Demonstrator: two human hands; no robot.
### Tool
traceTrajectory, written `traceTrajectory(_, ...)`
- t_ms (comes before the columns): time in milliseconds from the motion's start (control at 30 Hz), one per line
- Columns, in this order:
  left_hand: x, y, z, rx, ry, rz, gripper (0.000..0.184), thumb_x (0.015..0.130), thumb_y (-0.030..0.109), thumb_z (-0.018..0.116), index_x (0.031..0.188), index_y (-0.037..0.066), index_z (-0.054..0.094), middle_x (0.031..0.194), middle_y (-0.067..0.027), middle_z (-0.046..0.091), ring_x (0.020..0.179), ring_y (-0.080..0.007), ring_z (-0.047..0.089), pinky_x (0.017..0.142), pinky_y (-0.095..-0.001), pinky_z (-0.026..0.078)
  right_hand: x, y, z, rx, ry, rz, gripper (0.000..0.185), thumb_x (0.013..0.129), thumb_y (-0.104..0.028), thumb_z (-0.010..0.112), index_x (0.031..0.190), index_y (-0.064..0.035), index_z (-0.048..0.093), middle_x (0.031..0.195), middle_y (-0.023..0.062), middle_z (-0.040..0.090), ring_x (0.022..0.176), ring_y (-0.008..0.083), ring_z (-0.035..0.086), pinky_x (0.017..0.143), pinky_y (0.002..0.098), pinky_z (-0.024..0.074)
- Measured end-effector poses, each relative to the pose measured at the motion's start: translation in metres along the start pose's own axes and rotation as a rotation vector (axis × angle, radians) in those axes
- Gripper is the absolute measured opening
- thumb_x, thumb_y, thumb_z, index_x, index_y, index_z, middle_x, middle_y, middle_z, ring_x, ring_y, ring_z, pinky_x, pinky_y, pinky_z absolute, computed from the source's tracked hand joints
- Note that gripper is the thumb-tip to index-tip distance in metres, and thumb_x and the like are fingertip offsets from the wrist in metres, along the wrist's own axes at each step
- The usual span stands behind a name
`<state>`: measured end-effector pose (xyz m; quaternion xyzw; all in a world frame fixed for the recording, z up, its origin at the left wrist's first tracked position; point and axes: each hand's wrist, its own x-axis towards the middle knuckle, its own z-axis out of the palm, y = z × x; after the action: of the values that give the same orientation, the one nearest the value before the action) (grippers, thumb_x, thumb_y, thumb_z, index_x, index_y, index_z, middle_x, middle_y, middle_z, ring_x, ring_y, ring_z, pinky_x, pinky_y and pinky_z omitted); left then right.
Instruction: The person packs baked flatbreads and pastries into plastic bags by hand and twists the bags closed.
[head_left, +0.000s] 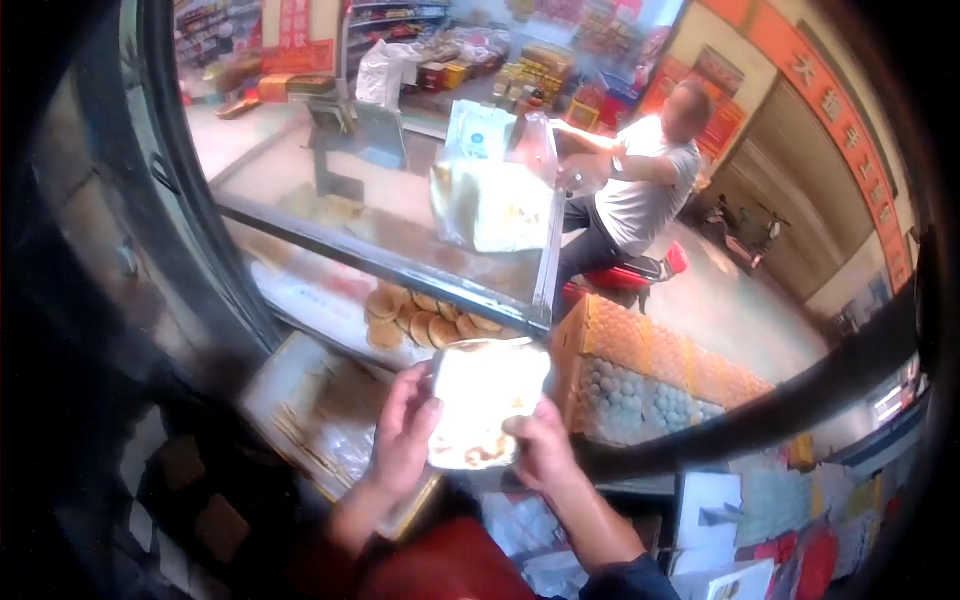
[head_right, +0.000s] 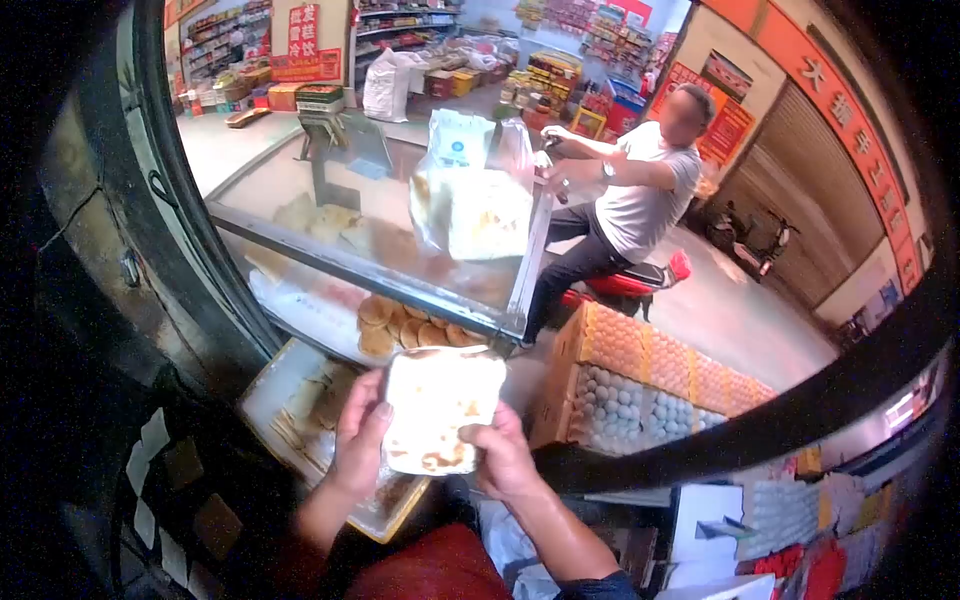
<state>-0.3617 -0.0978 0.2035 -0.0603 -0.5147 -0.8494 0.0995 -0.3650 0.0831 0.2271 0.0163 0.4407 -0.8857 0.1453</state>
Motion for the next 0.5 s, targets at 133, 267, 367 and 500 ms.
traceTrajectory(133,0.080,0.016,0.005,0.313,-0.019,0.079,0.041,0.095,0.015,0.061,0.133,0.002,0.050,0.109,-0.0054,0.059,0.101,-0.0127,0.057,0.090,-0.0293,0.046,0.047,-0.063,-0.017,0.130,-0.017,-0.173,0.060,0.074,-0.006,0.060,0.133,0.0005,0.050,0.125,0.0140,0.063,0.115,0.0284,0.062,0.102,0.0425,0.0497)
traceTrajectory(267,0.170,0.031,0.027,0.807,0.023,0.357,0.040,0.092,0.003,0.061,0.130,0.006,0.051,0.106,-0.0118,0.062,0.091,-0.0198,0.062,0.077,-0.0317,0.053,0.121,-0.150,-0.017,0.210,-0.117,-0.353,0.079,0.076,-0.011,0.054,0.150,-0.0015,0.027,0.146,0.0180,0.045,0.133,0.0355,0.047,0.113,0.0527,0.0385)
traceTrajectory(367,0.227,0.053,0.067,1.017,-0.151,0.435,0.043,0.090,0.007,0.064,0.130,0.004,0.050,0.108,-0.0155,0.062,0.091,-0.0266,0.063,0.078,-0.0333,0.053,0.180,-0.204,-0.017,0.169,-0.165,-0.447,0.062,0.084,-0.009,0.055,0.144,-0.0022,0.041,0.140,0.0148,0.053,0.130,0.0334,0.051,0.110,0.0553,0.0411)
traceTrajectory(500,0.295,0.030,0.069,1.299,-0.209,0.767,0.053,0.087,0.020,0.072,0.130,0.000,0.050,0.115,-0.0187,0.061,0.097,-0.0316,0.064,0.080,-0.0378,0.054,0.228,-0.235,-0.004,0.086,-0.167,-0.446,0.056,0.084,-0.006,0.056,0.139,-0.0004,0.045,0.134,0.0145,0.056,0.123,0.0315,0.056,0.107,0.0520,0.0457)
